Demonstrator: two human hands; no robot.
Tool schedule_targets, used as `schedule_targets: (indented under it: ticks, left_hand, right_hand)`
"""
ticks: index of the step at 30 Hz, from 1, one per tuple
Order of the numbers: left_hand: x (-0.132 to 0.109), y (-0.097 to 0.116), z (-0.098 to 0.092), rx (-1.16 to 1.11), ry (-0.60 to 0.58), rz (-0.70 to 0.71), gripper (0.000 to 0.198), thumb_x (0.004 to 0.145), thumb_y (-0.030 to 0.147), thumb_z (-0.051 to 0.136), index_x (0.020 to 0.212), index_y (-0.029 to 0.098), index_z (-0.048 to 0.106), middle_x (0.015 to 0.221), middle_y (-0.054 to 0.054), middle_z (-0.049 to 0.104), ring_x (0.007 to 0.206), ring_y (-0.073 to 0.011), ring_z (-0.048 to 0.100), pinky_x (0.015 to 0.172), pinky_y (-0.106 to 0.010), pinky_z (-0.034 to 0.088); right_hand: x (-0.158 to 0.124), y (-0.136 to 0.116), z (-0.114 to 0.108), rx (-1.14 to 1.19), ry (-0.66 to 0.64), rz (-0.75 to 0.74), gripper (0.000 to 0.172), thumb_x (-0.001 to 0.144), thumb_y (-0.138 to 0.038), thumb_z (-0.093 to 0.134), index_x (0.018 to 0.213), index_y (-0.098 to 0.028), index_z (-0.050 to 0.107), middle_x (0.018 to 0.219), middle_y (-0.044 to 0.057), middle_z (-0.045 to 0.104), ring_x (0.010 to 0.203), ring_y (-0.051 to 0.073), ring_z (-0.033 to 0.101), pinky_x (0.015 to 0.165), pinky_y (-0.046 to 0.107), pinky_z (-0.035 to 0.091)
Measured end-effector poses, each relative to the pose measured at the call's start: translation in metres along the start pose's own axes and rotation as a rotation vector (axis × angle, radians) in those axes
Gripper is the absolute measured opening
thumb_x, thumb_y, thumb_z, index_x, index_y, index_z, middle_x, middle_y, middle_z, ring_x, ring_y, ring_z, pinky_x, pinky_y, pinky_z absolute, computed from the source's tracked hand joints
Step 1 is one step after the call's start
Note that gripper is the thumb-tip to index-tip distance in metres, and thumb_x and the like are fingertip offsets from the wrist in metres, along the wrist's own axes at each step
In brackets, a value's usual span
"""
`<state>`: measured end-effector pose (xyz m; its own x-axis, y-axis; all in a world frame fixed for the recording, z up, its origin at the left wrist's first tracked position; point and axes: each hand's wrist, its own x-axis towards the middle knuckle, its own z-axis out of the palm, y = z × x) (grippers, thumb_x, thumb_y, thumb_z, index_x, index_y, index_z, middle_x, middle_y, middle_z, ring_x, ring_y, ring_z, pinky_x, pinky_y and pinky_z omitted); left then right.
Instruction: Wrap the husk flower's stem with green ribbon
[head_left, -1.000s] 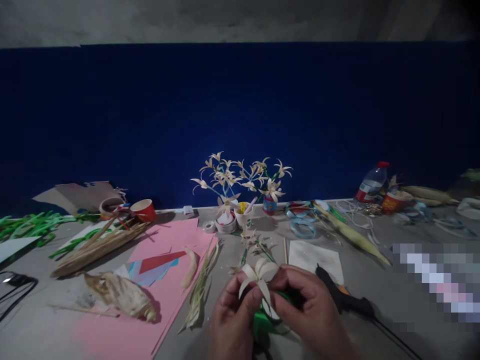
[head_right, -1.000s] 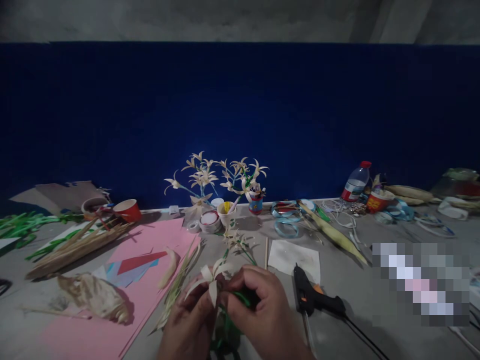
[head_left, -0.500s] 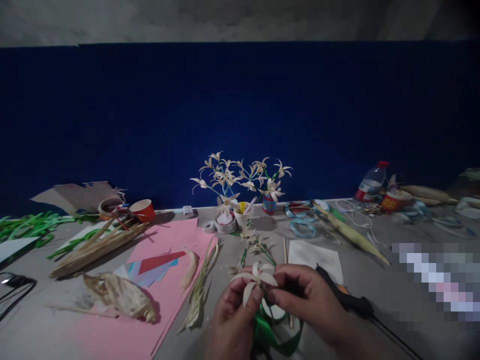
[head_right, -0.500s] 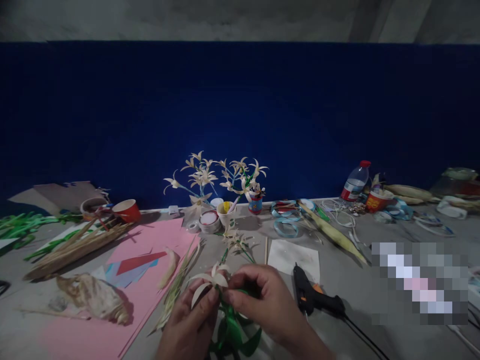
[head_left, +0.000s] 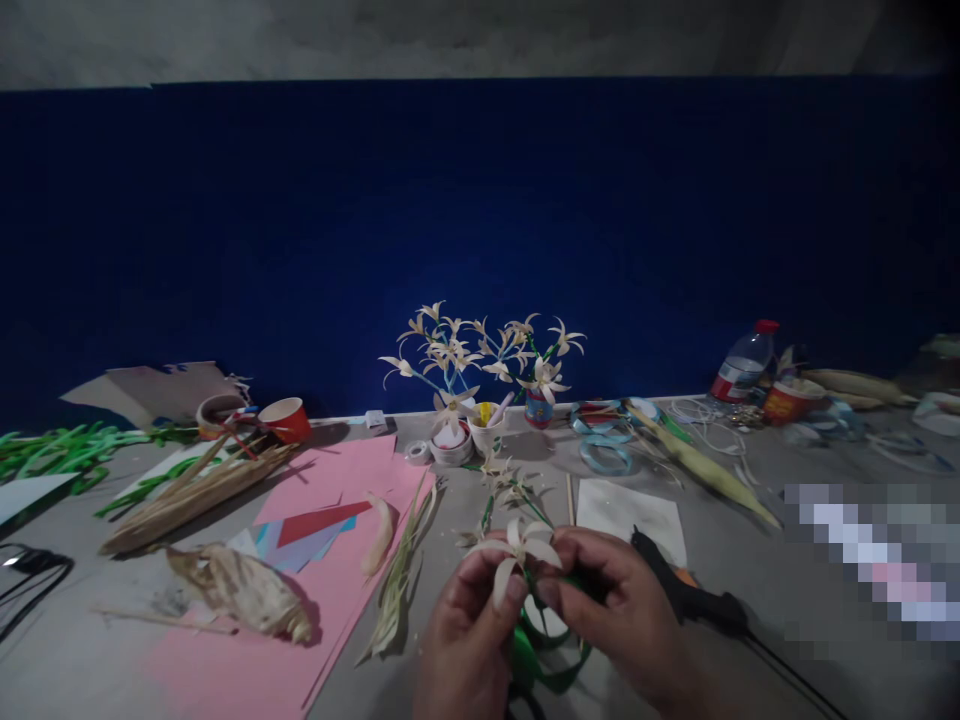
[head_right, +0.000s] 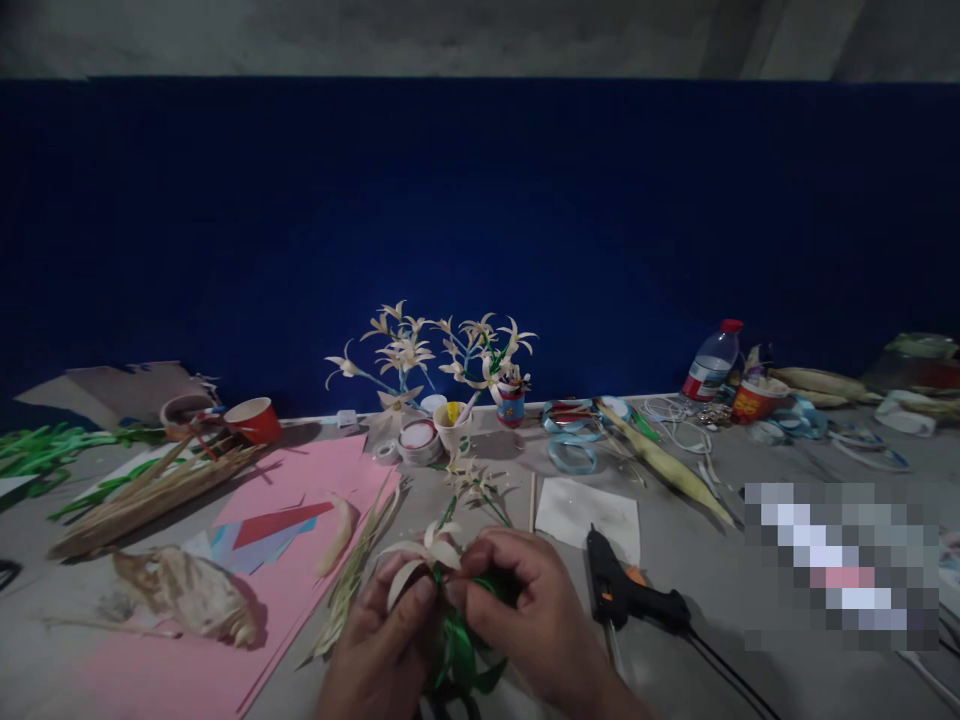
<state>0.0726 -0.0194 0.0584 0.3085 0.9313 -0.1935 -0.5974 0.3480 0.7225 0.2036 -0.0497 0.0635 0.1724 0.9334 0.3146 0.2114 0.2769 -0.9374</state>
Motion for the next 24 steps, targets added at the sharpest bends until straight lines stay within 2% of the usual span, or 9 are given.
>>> schedule_targets:
  ticks: [4, 7, 11, 15, 18, 24]
  left_hand:
    - [0.000, -0.001, -0.001, 0.027, 0.002, 0.052, 0.028, 0.054, 0.033, 0.091, 0.074, 0.020, 0.075, 0.071, 0.000, 0.072, 0.071, -0.0148, 0.065, 0.070, -0.020, 0.050]
    - [-0.001, -0.001, -0.003, 0.062, 0.000, 0.080, 0.027, 0.055, 0.035, 0.090, 0.070, 0.020, 0.074, 0.065, 0.002, 0.069, 0.067, -0.0131, 0.061, 0.066, -0.018, 0.049]
    - [0.000, -0.004, -0.008, 0.099, 0.032, 0.072, 0.030, 0.055, 0.038, 0.090, 0.076, 0.021, 0.076, 0.073, 0.000, 0.072, 0.073, -0.0152, 0.063, 0.071, -0.020, 0.050]
    - [0.000, -0.007, -0.008, 0.143, 0.077, 0.088, 0.030, 0.055, 0.042, 0.088, 0.072, 0.020, 0.075, 0.083, -0.002, 0.074, 0.087, -0.0192, 0.065, 0.080, -0.023, 0.051]
    - [-0.002, -0.006, -0.005, 0.108, 0.111, 0.088, 0.031, 0.052, 0.040, 0.090, 0.071, 0.021, 0.076, 0.086, -0.002, 0.075, 0.090, -0.0189, 0.066, 0.084, -0.024, 0.050]
    - [-0.004, 0.002, -0.001, 0.066, 0.092, 0.044, 0.031, 0.050, 0.038, 0.091, 0.072, 0.022, 0.076, 0.086, -0.002, 0.076, 0.089, -0.0205, 0.067, 0.086, -0.027, 0.051]
  right_hand:
    - [-0.002, -0.006, 0.003, -0.194, 0.056, -0.118, 0.019, 0.077, -0.019, 0.065, 0.063, -0.021, 0.052, 0.061, -0.006, 0.049, 0.058, 0.012, 0.047, 0.056, 0.021, 0.035]
    - [-0.002, -0.010, 0.001, -0.203, 0.031, -0.131, 0.012, 0.078, -0.019, 0.062, 0.066, -0.021, 0.059, 0.061, -0.005, 0.054, 0.059, 0.012, 0.049, 0.057, 0.021, 0.036]
    - [-0.001, -0.007, -0.003, -0.058, -0.034, 0.063, 0.010, 0.075, -0.024, 0.068, 0.068, -0.019, 0.063, 0.067, -0.002, 0.058, 0.064, 0.014, 0.050, 0.060, 0.022, 0.038]
    - [0.001, -0.001, -0.003, 0.273, -0.129, 0.273, 0.029, 0.072, -0.043, 0.075, 0.068, -0.018, 0.061, 0.062, -0.004, 0.051, 0.056, 0.010, 0.040, 0.051, 0.021, 0.031]
    - [0.002, 0.000, -0.001, 0.345, -0.157, 0.300, 0.044, 0.067, -0.057, 0.076, 0.068, -0.018, 0.057, 0.059, -0.005, 0.049, 0.053, 0.009, 0.036, 0.049, 0.021, 0.028]
    - [0.003, 0.001, 0.002, 0.396, -0.166, 0.278, 0.041, 0.068, -0.051, 0.079, 0.070, -0.019, 0.054, 0.065, -0.004, 0.047, 0.056, 0.009, 0.035, 0.050, 0.021, 0.028]
